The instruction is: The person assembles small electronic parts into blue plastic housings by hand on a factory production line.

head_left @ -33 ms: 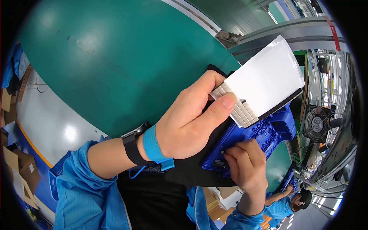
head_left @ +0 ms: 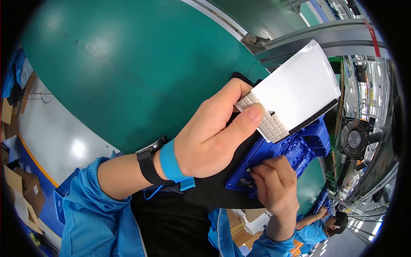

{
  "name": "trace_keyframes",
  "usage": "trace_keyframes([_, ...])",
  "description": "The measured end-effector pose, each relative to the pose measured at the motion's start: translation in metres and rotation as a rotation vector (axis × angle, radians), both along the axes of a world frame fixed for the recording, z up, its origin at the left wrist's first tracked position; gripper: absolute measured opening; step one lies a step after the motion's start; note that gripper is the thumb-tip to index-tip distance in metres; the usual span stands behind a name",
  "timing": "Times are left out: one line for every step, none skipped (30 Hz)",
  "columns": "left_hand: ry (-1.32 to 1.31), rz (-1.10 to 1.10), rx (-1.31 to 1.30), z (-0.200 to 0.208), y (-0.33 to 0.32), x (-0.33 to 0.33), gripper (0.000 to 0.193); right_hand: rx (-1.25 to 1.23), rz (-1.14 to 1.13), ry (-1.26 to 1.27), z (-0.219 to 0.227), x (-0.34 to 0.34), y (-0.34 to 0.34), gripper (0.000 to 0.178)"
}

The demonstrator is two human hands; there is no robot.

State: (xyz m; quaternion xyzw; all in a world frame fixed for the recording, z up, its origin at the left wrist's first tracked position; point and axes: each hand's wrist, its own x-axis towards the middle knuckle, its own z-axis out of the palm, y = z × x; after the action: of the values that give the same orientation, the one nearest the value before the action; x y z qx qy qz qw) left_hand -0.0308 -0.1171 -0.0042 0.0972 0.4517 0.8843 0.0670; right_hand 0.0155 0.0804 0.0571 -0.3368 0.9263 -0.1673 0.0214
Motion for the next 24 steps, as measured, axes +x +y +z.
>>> trace_keyframes([-0.006,-0.010,-0.010,0.001,0.000,0.001,0.020,-0.006,0.000,0.000,-0.001,0.001,0.001,0.026])
trace_keyframes([-0.006,-0.011,-0.007,0.002,0.000,0.001,0.020,-0.012,0.001,0.001,0.000,0.003,0.001,0.026])
trace_keyframes([-0.010,-0.018,-0.003,0.004,-0.001,0.002,0.019,-0.009,-0.001,0.002,0.000,0.004,0.001,0.026])
trace_keyframes([-0.020,-0.024,-0.006,0.002,-0.001,0.001,0.019,-0.005,0.010,0.006,-0.002,0.002,0.001,0.025])
trace_keyframes([-0.024,-0.025,-0.008,-0.001,0.000,0.001,0.019,0.000,0.020,0.010,-0.005,0.002,0.001,0.025])
trace_keyframes([-0.007,-0.008,-0.015,-0.005,0.001,0.000,0.022,-0.002,0.019,0.007,-0.007,0.002,0.002,0.025])
trace_keyframes([0.013,0.010,-0.015,-0.007,0.001,0.000,0.024,-0.010,0.015,0.016,-0.007,0.004,0.003,0.025])
trace_keyframes([0.014,0.009,-0.011,-0.007,0.001,0.000,0.024,-0.017,0.011,0.024,-0.007,0.005,0.003,0.025])
trace_keyframes([0.026,0.016,-0.014,-0.007,0.001,0.000,0.025,-0.014,0.010,0.024,-0.005,0.007,0.004,0.025])
trace_keyframes([0.037,0.025,-0.017,-0.007,0.000,0.001,0.025,-0.027,0.015,0.028,-0.003,0.009,0.005,0.025])
trace_keyframes([0.035,0.025,-0.014,-0.006,0.000,0.001,0.025,-0.041,0.021,0.032,-0.001,0.011,0.006,0.026])
trace_keyframes([0.023,0.019,-0.012,-0.004,-0.001,0.001,0.025,-0.040,0.021,0.029,-0.002,0.012,0.006,0.026])
trace_keyframes([0.014,0.009,-0.010,-0.003,-0.001,0.001,0.024,-0.040,0.019,0.029,-0.003,0.013,0.007,0.026])
trace_keyframes([0.013,0.007,-0.008,-0.003,0.000,0.001,0.024,-0.042,0.018,0.029,-0.004,0.013,0.007,0.025])
trace_keyframes([0.019,0.014,-0.011,-0.003,0.000,0.002,0.024,-0.040,0.015,0.028,-0.005,0.013,0.007,0.025])
trace_keyframes([0.026,0.021,-0.016,-0.003,0.000,0.002,0.024,-0.034,0.016,0.021,-0.006,0.011,0.006,0.025])
trace_keyframes([0.027,0.019,-0.016,-0.005,0.001,0.002,0.024,-0.028,0.016,0.014,-0.007,0.010,0.006,0.025])
trace_keyframes([0.102,0.127,-0.095,-0.009,0.003,0.002,0.024,-0.028,0.013,0.015,-0.008,0.010,0.006,0.025])
trace_keyframes([0.177,0.237,-0.174,-0.011,0.004,0.002,0.024,-0.035,0.000,0.016,-0.008,0.011,0.007,0.025])
trace_keyframes([0.267,0.286,-0.228,-0.013,0.002,0.000,0.025,-0.041,-0.013,0.017,-0.008,0.011,0.007,0.025])
trace_keyframes([0.268,0.284,-0.227,-0.011,0.003,0.002,0.025,-0.041,-0.016,0.017,-0.007,0.011,0.007,0.025])
trace_keyframes([0.263,0.288,-0.169,-0.006,0.003,0.006,0.026,-0.050,-0.025,0.013,-0.008,0.011,0.007,0.026])
trace_keyframes([0.257,0.292,-0.111,-0.004,0.003,0.008,0.028,-0.059,-0.034,0.009,-0.008,0.011,0.007,0.026])
trace_keyframes([0.309,0.294,-0.170,-0.005,0.001,0.009,0.029,-0.059,-0.035,0.010,-0.007,0.012,0.008,0.026])
